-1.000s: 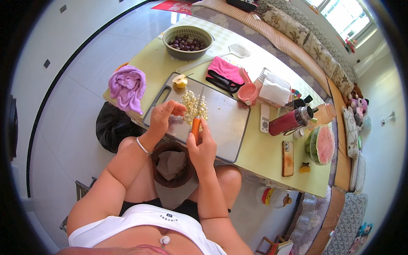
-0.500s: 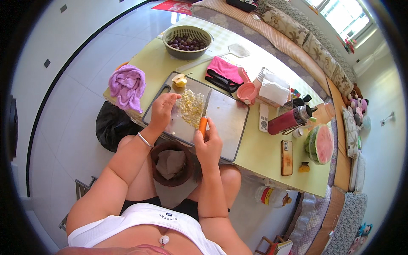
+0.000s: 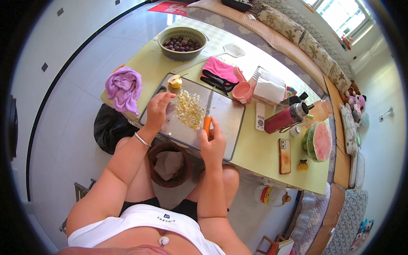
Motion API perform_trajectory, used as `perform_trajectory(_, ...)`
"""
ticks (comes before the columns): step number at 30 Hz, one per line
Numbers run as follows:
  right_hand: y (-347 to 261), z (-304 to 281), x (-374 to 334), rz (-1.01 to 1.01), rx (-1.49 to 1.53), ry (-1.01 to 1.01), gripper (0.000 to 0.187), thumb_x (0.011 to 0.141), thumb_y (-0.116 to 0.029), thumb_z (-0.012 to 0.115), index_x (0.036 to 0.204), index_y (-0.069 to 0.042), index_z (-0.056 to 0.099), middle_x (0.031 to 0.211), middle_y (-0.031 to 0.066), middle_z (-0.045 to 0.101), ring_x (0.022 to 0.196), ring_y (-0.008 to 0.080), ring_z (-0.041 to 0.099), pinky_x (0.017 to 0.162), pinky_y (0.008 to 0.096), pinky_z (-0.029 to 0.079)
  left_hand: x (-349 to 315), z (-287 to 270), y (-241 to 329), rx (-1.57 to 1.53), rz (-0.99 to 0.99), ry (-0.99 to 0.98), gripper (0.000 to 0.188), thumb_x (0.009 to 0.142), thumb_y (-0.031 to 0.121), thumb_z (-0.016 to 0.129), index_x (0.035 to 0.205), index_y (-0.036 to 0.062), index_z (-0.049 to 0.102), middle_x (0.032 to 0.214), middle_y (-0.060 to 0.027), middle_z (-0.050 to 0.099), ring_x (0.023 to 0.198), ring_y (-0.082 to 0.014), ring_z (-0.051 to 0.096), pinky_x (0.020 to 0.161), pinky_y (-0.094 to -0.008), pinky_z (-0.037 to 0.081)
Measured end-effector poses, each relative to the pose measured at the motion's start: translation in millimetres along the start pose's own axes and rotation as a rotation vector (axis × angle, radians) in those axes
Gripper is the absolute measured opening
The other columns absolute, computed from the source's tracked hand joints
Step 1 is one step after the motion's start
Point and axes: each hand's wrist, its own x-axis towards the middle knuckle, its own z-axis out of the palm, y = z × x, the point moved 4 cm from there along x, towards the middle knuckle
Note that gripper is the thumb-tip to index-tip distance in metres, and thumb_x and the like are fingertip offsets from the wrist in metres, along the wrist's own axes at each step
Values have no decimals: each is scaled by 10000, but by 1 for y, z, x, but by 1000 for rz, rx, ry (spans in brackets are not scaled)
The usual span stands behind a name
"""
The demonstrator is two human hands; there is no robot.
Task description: The person sits at a low table and uses a knife to cut small pieces of yellow fruit on a cutting board. They repeatedly slice the fruit into small chunks and occasionally wipe the knife with a cloth.
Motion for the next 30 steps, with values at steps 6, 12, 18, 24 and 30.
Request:
perform_trajectory(6, 19, -24, 17, -6, -96, 91, 538, 852, -106, 644, 1376, -17, 566, 740, 43, 617, 644, 101, 552, 614, 277, 477, -1, -1, -3, -23, -34, -18, 378, 1030, 317, 547, 974, -16, 716, 872, -38, 670, 798, -107, 562, 733, -251, 432)
perform_trajectory(12, 3, -10, 11, -41, -145, -72, 525, 833, -100, 647, 1354, -48, 605, 719, 24, 598, 638, 83, 533, 616, 259, 467, -1, -1, -8, -56, -45, 0, 371, 1028, 312, 549, 968, -14, 715, 876, -38, 674, 791, -100, 560, 732, -249, 430)
perform_trajectory(18, -1, -18, 7, -12, 0, -120, 523, 824, -70, 640, 1347, -67, 622, 743, -8, 585, 662, 60, 507, 619, 230, 435, 1, -1, -6, -37, -74, 2, 365, 1022, 311, 555, 963, -10, 718, 875, -36, 674, 784, -103, 558, 724, -252, 429)
perform_trajectory(24, -4, -22, 9, -20, 94, -63, 496, 827, -62, 644, 1322, -51, 640, 760, -10, 597, 666, 51, 505, 616, 218, 423, 0, 0, -9, -14, -53, 1, 362, 1015, 304, 562, 961, -21, 713, 859, -39, 667, 804, -108, 574, 751, -255, 443)
perform_trajectory(30, -3, -15, 6, -6, 69, -111, 485, 829, -66, 650, 1313, -35, 641, 746, -18, 590, 651, 44, 491, 607, 215, 415, -2, -3, 1, 47, -150, -121, 235, 939, 236, 675, 939, 6, 723, 839, -26, 665, 833, -98, 594, 752, -264, 458)
